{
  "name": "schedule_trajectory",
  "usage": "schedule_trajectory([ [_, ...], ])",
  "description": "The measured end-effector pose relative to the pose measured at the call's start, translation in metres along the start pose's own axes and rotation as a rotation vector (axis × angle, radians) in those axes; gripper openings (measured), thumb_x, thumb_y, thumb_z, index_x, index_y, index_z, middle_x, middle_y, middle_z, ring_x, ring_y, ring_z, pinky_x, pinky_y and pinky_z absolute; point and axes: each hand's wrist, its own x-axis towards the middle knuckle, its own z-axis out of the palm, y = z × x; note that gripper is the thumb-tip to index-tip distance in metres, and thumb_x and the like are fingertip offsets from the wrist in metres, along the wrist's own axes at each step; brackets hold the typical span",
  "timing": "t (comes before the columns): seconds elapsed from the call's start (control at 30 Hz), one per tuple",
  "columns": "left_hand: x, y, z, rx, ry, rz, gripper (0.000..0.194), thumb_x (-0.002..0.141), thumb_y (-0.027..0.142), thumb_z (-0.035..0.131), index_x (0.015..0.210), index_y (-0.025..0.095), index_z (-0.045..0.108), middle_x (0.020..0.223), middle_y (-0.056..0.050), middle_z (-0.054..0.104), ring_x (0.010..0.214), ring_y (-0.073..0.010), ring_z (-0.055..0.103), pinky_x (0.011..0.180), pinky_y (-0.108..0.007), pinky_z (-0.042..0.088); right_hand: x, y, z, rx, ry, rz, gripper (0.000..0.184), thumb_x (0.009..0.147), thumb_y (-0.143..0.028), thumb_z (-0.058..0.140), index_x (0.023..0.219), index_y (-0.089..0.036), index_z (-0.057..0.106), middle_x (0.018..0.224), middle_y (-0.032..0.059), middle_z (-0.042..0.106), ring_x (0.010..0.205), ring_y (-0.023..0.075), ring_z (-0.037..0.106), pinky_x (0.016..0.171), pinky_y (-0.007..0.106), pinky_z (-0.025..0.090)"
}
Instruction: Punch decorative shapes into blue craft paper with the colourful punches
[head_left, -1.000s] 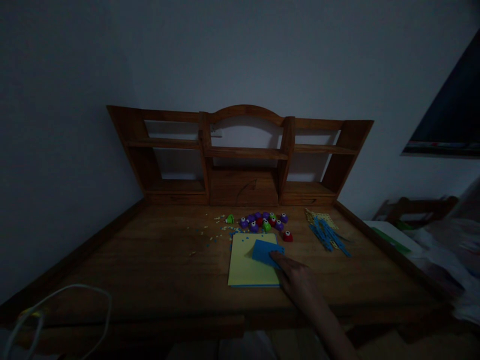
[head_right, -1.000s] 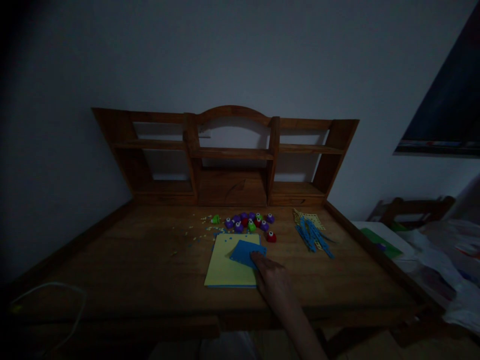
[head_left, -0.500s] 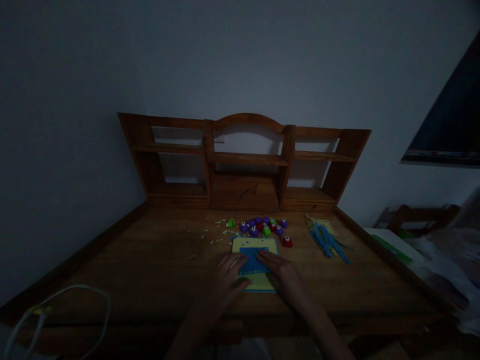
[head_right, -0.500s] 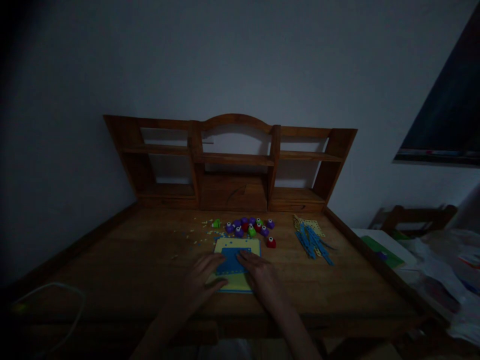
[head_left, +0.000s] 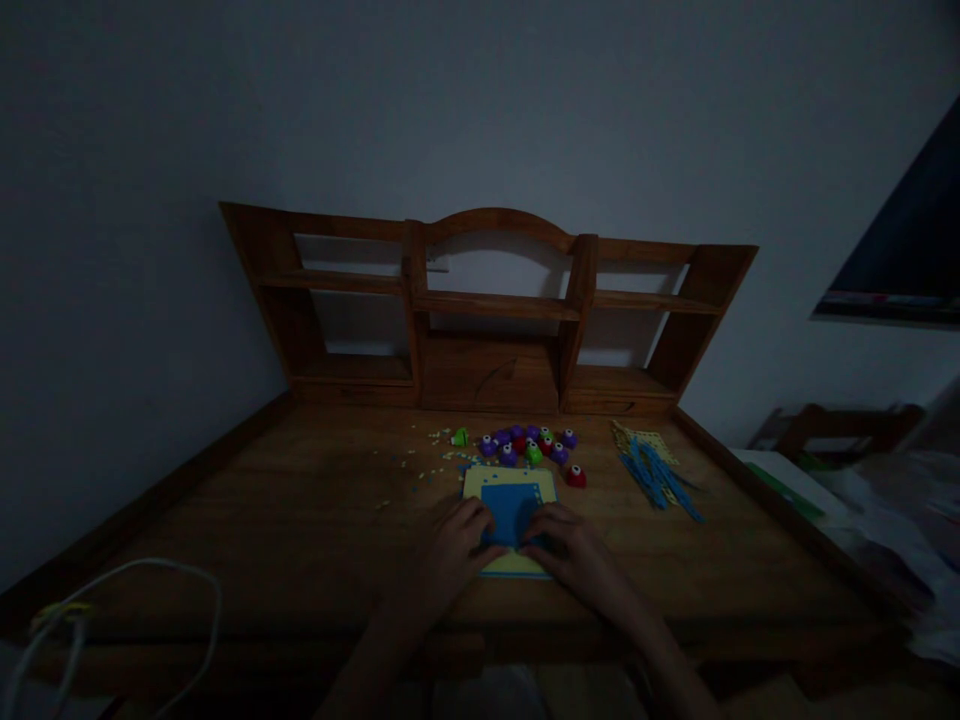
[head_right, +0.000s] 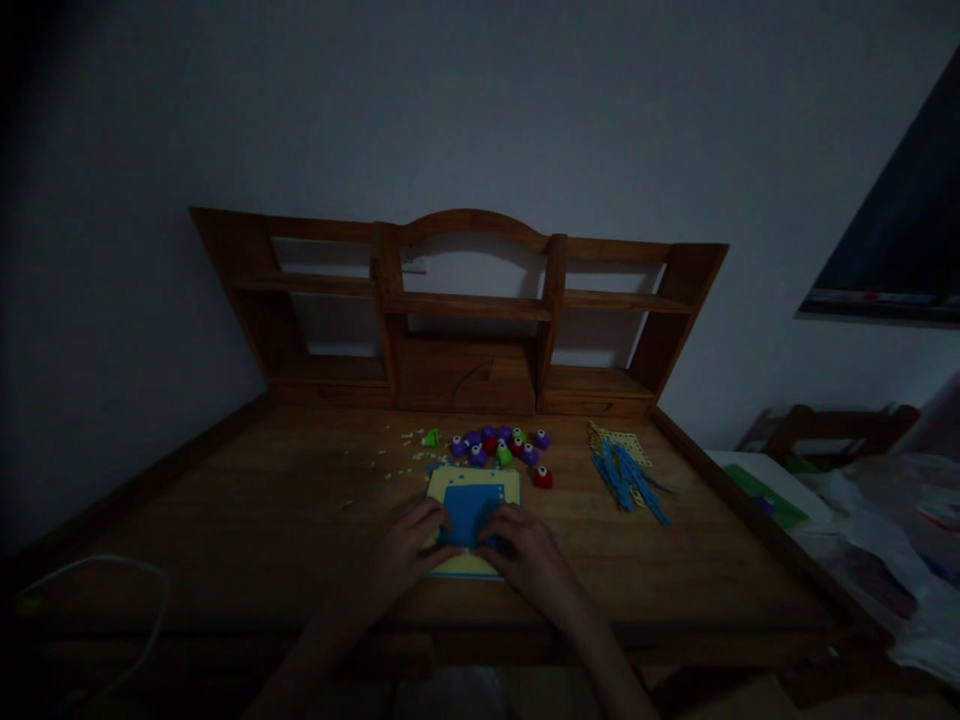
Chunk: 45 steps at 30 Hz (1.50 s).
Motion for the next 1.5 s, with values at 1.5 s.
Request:
schedule_trajectory([
  [1.5, 0.002, -0.001, -0.009, 0.148, -0.127, 0.313, 0.028, 0.094, 0.017, 0.046, 0.114, 0.032, 0.06, 0.118, -0.001, 0.055, 0.108, -0.0192, 0.049, 0.094, -0.035, 0.037, 0.018, 0.012, 0.001, -0.14, -0.124, 0.016, 0.007, 0.088, -0.022, 0.053, 0.093, -0.019, 0.057, 0.088, 0.0022, 0.061, 0.081, 0.0156, 0.058, 0.073, 0.027, 0.045],
])
